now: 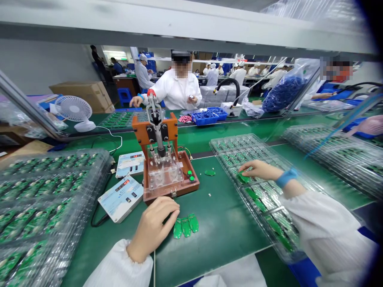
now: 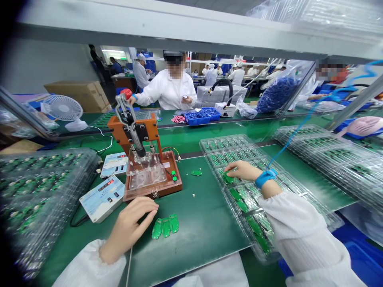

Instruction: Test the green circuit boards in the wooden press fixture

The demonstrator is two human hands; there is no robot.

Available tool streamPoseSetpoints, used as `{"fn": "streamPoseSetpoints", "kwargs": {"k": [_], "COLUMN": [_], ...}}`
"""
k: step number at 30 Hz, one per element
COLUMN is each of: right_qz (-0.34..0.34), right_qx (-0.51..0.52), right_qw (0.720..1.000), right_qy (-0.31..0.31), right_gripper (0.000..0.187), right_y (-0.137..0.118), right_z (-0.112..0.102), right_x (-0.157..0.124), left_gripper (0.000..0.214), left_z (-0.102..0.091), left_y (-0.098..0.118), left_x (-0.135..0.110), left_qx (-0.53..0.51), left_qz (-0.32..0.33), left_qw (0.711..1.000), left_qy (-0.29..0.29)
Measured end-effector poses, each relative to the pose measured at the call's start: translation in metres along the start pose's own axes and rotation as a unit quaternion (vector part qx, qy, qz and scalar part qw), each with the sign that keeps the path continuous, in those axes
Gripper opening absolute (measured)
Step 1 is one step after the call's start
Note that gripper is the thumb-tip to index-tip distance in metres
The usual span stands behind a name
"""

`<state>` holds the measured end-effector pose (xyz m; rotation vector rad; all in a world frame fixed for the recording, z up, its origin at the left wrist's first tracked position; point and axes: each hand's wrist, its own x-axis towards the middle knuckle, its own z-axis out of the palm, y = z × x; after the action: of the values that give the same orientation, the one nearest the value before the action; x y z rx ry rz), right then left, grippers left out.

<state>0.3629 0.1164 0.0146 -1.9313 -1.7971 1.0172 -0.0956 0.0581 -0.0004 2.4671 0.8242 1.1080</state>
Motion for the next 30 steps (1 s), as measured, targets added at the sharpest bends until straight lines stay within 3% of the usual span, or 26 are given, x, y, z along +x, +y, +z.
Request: {"fn": "streamPoseSetpoints", "kwargs": {"k": [7,10,12,15,17,20,23,25,30], "right_qz": [-0.008,-0.007,-0.022,-0.088,-0.17,-0.215,-0.215,-0.209,-0.205], "right_qx": [-0.035,-0.057,-0.059,-0.044,-0.026,0.02,0.051,0.052,0.011], "right_qw": [0.993,0.981,0.979,0.983,0.979,0.976,0.974,0.975,0.977], "right_qy": [0.115,0.183,0.192,0.154,0.112,0.01,-0.043,-0.047,-0.054], "right_gripper": [0.04,0.039,0.041,0.041,0.036,0.028,0.027,0.029,0.028], "right_y": [-0.003,-0.012,-0.028,-0.065,-0.088,-0.109,-0.112,-0.109,-0.109], "right_z": [0.014,0.016,0.021,0.047,0.077,0.129,0.171,0.188,0.196], "right_x": [0.009,-0.003,-0.02,-0.057,-0.083,-0.109,-0.111,-0.103,-0.086], "left_gripper": [0.011,0.011,0.01,0.01,0.01,0.009,0.011,0.016,0.028], "left_z": [0.002,0.002,0.0,-0.004,-0.008,-0.012,-0.013,-0.012,-0.006], "left_y": [-0.002,-0.003,-0.003,-0.005,-0.006,-0.005,-0.004,-0.003,-0.004], "left_x": [-0.001,-0.001,-0.001,-0.003,-0.006,-0.014,-0.021,-0.024,-0.024], "left_qx": [0.001,0.001,0.006,0.014,0.004,-0.015,-0.016,-0.019,-0.014], "left_qz": [-0.005,-0.007,-0.009,-0.009,-0.014,-0.039,-0.059,-0.067,-0.079], "left_qw": [1.0,1.0,1.0,0.999,0.998,0.993,0.987,0.983,0.977], "left_qy": [-0.008,-0.016,-0.022,-0.034,-0.055,-0.106,-0.15,-0.171,-0.2]}}
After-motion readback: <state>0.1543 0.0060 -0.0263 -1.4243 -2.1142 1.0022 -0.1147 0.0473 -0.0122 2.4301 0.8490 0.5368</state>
